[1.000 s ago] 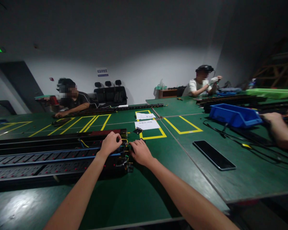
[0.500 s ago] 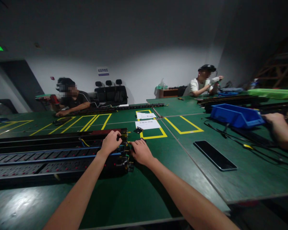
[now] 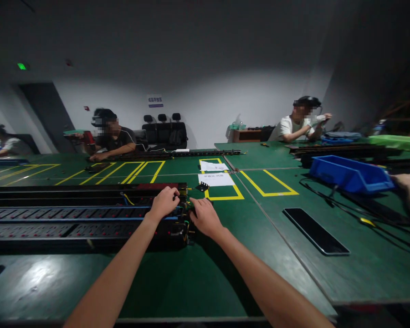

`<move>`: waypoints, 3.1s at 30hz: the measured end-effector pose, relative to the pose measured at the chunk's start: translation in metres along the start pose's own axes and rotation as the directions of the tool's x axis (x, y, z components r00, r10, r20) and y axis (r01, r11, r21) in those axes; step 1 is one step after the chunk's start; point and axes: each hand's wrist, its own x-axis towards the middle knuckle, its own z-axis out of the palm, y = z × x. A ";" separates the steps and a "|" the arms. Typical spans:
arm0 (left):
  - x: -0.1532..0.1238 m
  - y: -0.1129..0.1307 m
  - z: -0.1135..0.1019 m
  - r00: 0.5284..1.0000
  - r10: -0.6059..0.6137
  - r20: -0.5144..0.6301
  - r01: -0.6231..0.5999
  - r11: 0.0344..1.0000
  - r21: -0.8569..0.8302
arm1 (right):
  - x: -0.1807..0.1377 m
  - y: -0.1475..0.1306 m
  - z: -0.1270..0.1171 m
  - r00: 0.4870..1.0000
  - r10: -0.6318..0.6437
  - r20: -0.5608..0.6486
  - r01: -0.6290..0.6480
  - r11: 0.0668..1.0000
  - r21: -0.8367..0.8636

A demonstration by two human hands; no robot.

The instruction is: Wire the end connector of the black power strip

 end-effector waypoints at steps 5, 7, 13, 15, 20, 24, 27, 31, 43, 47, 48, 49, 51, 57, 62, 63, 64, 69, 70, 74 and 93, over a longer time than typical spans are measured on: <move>-0.005 -0.003 0.003 1.000 0.018 0.004 -0.018 1.000 0.001 | 0.016 -0.004 -0.006 0.980 0.192 -0.056 -0.178 0.964 0.197; -0.006 -0.004 0.004 1.000 0.016 -0.010 -0.016 1.000 0.001 | 0.024 -0.003 0.000 0.950 0.313 -0.001 -0.304 0.925 0.229; -0.010 -0.003 0.004 1.000 0.005 -0.023 -0.005 1.000 -0.009 | 0.036 0.010 0.036 0.943 0.332 0.024 -0.332 0.937 0.105; -0.010 -0.002 0.004 1.000 -0.001 -0.028 0.000 1.000 -0.022 | 0.035 0.016 0.041 0.956 0.294 -0.014 -0.291 0.951 0.106; -0.009 -0.002 0.006 0.999 -0.008 -0.031 0.006 0.998 -0.054 | 0.032 0.023 0.034 0.931 0.362 -0.055 -0.358 0.931 0.065; -0.008 -0.003 0.007 0.999 -0.001 -0.033 -0.001 0.999 -0.051 | 0.032 0.018 0.029 0.929 0.361 0.085 -0.362 0.932 0.005; -0.007 -0.003 0.007 0.999 0.008 -0.036 -0.009 0.999 -0.038 | 0.033 0.012 0.031 0.934 0.330 0.137 -0.336 0.942 0.016; -0.005 -0.003 0.006 0.999 0.013 -0.036 -0.014 1.000 -0.028 | 0.034 0.014 0.037 0.944 0.301 0.134 -0.311 0.949 0.054; -0.003 -0.005 0.009 0.999 0.014 -0.035 -0.014 1.000 -0.004 | 0.030 0.033 0.040 0.971 0.203 0.128 -0.230 0.939 0.255; -0.004 -0.004 0.008 1.000 0.008 -0.023 -0.008 1.000 -0.001 | 0.030 0.035 0.042 0.974 0.198 0.110 -0.222 0.929 0.295; -0.004 -0.004 0.007 1.000 0.007 -0.020 -0.007 1.000 -0.001 | 0.029 0.035 0.042 0.974 0.201 0.104 -0.223 0.928 0.297; -0.004 -0.004 0.006 1.000 0.006 -0.016 -0.006 1.000 0.000 | 0.029 0.034 0.042 0.974 0.205 0.098 -0.225 0.928 0.298; -0.004 -0.003 0.006 1.000 0.004 -0.010 -0.004 1.000 0.001 | 0.028 0.034 0.043 0.973 0.218 0.083 -0.233 0.927 0.295; -0.004 -0.003 0.006 1.000 0.008 0.000 -0.008 1.000 0.001 | 0.025 0.030 0.043 0.978 0.206 -0.028 -0.187 0.932 0.311; -0.004 -0.004 0.006 1.000 0.013 -0.001 -0.013 1.000 0.001 | 0.024 0.026 0.042 0.984 0.169 -0.052 -0.142 0.933 0.331; -0.004 -0.004 0.006 1.000 0.015 -0.001 -0.015 1.000 0.000 | 0.024 0.026 0.042 0.985 0.166 -0.050 -0.140 0.931 0.338; -0.004 -0.003 0.005 1.000 0.016 0.001 -0.016 1.000 0.000 | 0.023 0.026 0.042 0.985 0.165 -0.046 -0.139 0.928 0.345; -0.004 -0.002 0.002 1.000 0.027 0.009 -0.026 1.000 -0.009 | 0.024 0.027 0.042 0.984 0.176 -0.033 -0.153 0.921 0.359; -0.004 -0.002 0.001 1.000 0.027 0.009 -0.027 1.000 -0.009 | 0.024 0.027 0.042 0.983 0.179 -0.037 -0.154 0.921 0.358; -0.004 -0.002 0.001 1.000 0.023 0.004 -0.023 1.000 -0.005 | 0.024 0.025 0.041 0.983 0.175 -0.044 -0.151 0.930 0.336; -0.005 0.001 -0.004 1.000 0.012 0.029 -0.012 1.000 0.010 | 0.021 0.016 0.034 0.994 0.105 0.033 -0.108 0.991 0.085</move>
